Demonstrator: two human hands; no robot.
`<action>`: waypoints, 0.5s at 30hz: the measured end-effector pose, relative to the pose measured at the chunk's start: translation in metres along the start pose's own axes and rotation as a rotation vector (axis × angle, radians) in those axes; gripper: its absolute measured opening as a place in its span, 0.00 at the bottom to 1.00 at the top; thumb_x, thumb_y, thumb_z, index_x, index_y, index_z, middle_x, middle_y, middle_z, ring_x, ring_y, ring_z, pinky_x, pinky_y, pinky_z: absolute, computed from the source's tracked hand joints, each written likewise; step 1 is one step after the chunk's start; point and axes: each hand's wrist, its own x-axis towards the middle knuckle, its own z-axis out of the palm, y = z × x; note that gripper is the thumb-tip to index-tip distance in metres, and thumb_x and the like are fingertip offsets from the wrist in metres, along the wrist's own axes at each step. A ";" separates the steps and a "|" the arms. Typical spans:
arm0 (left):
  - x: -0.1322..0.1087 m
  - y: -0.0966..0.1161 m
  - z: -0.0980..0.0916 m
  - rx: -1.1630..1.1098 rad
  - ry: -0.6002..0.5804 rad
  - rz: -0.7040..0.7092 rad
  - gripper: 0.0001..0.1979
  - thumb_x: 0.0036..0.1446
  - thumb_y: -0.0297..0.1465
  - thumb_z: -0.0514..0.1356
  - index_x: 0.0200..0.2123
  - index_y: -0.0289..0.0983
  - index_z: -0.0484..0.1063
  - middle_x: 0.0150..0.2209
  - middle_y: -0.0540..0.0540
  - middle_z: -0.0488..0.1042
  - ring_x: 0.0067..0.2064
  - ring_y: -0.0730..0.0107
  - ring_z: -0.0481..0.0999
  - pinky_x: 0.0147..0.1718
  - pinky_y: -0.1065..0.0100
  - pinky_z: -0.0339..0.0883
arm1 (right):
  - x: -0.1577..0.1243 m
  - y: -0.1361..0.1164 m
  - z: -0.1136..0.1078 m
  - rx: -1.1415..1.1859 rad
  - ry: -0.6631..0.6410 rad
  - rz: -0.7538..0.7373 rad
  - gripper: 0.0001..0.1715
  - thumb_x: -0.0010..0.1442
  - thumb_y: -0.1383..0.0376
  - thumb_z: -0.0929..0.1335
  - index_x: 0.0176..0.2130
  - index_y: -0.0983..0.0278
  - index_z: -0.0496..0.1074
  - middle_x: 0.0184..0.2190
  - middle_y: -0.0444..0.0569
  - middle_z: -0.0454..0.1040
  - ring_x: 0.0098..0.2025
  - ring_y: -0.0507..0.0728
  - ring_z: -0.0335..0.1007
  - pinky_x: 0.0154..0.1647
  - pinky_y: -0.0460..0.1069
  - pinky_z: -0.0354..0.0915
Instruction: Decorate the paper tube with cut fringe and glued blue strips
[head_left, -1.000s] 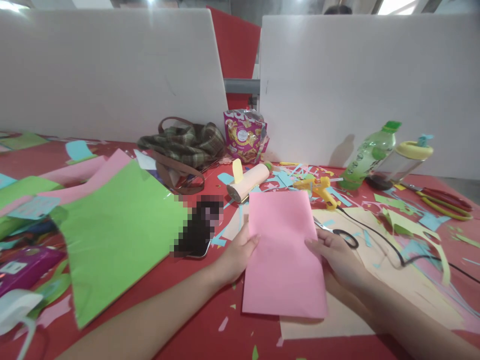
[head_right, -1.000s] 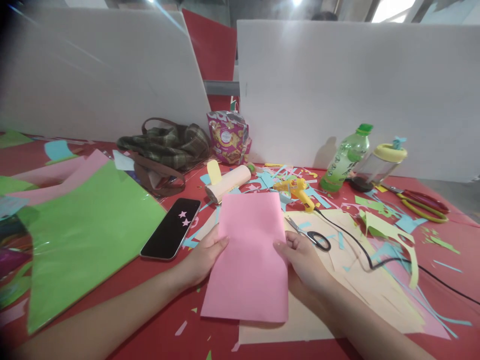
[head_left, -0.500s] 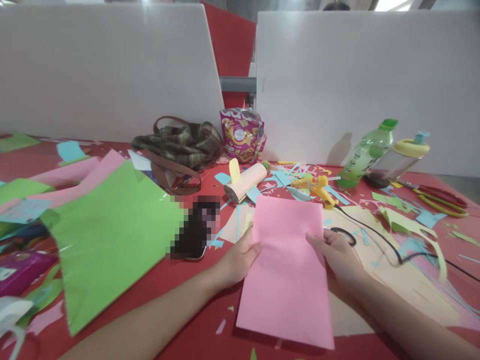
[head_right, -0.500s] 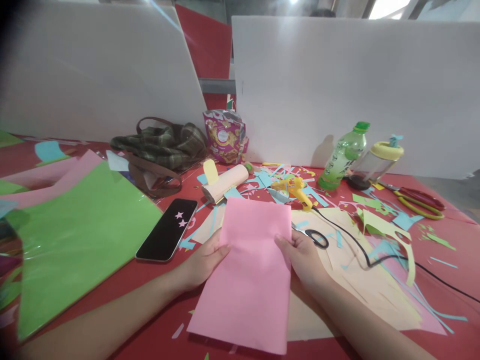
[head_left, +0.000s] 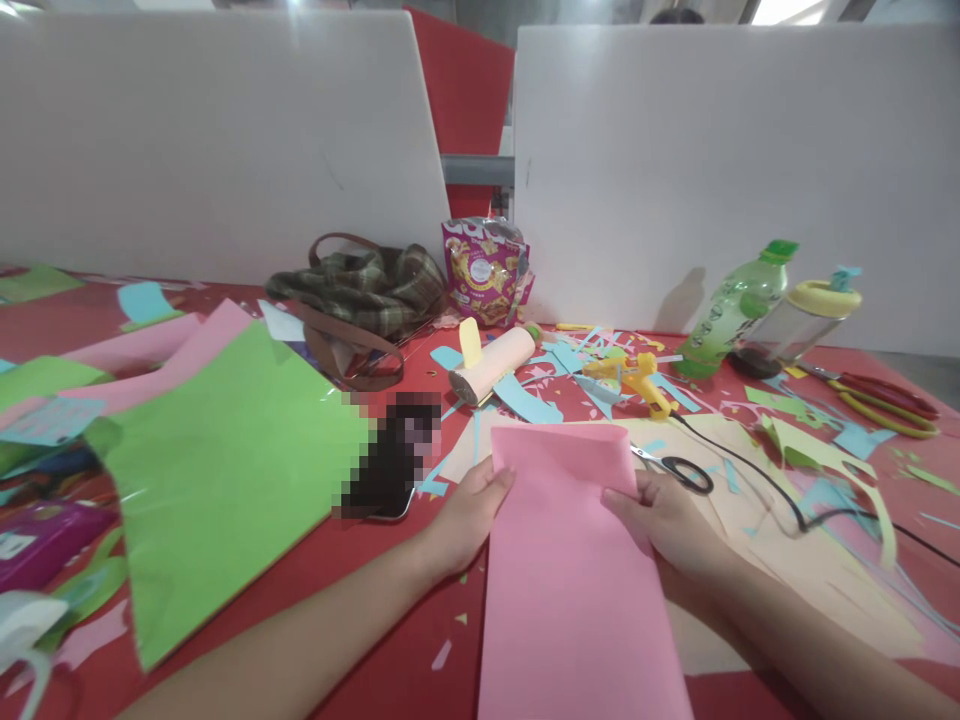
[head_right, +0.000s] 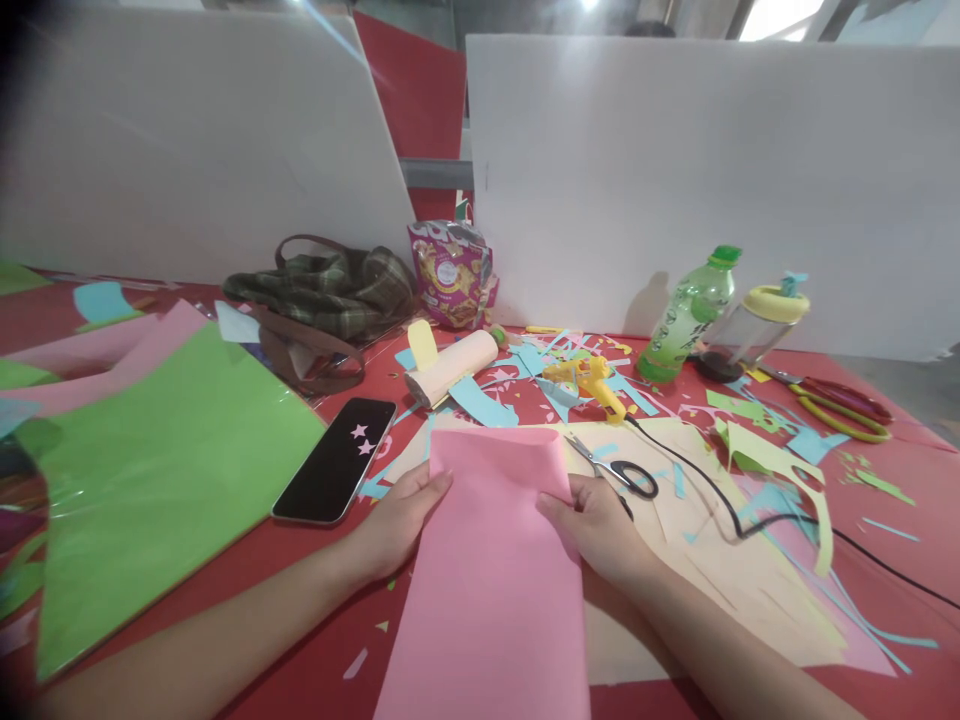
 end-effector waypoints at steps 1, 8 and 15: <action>0.000 0.000 -0.001 0.043 0.010 -0.003 0.16 0.51 0.40 0.52 0.36 0.33 0.63 0.31 0.44 0.72 0.31 0.66 0.70 0.31 0.67 0.62 | -0.001 -0.002 0.002 0.023 -0.022 0.007 0.15 0.41 0.58 0.69 0.28 0.67 0.72 0.18 0.48 0.73 0.21 0.57 0.69 0.21 0.49 0.64; 0.000 0.000 -0.002 0.224 0.038 0.025 0.17 0.49 0.43 0.52 0.30 0.33 0.65 0.25 0.48 0.70 0.27 0.68 0.68 0.26 0.69 0.59 | -0.002 -0.006 0.006 0.182 -0.094 0.027 0.15 0.43 0.61 0.69 0.33 0.66 0.70 0.22 0.49 0.74 0.24 0.57 0.70 0.23 0.50 0.64; 0.001 -0.001 -0.002 0.216 0.025 -0.004 0.16 0.50 0.42 0.51 0.28 0.33 0.65 0.22 0.49 0.68 0.23 0.71 0.66 0.24 0.71 0.58 | 0.004 -0.001 -0.003 -0.024 0.129 -0.067 0.17 0.46 0.54 0.66 0.25 0.66 0.71 0.16 0.47 0.71 0.20 0.56 0.68 0.20 0.49 0.63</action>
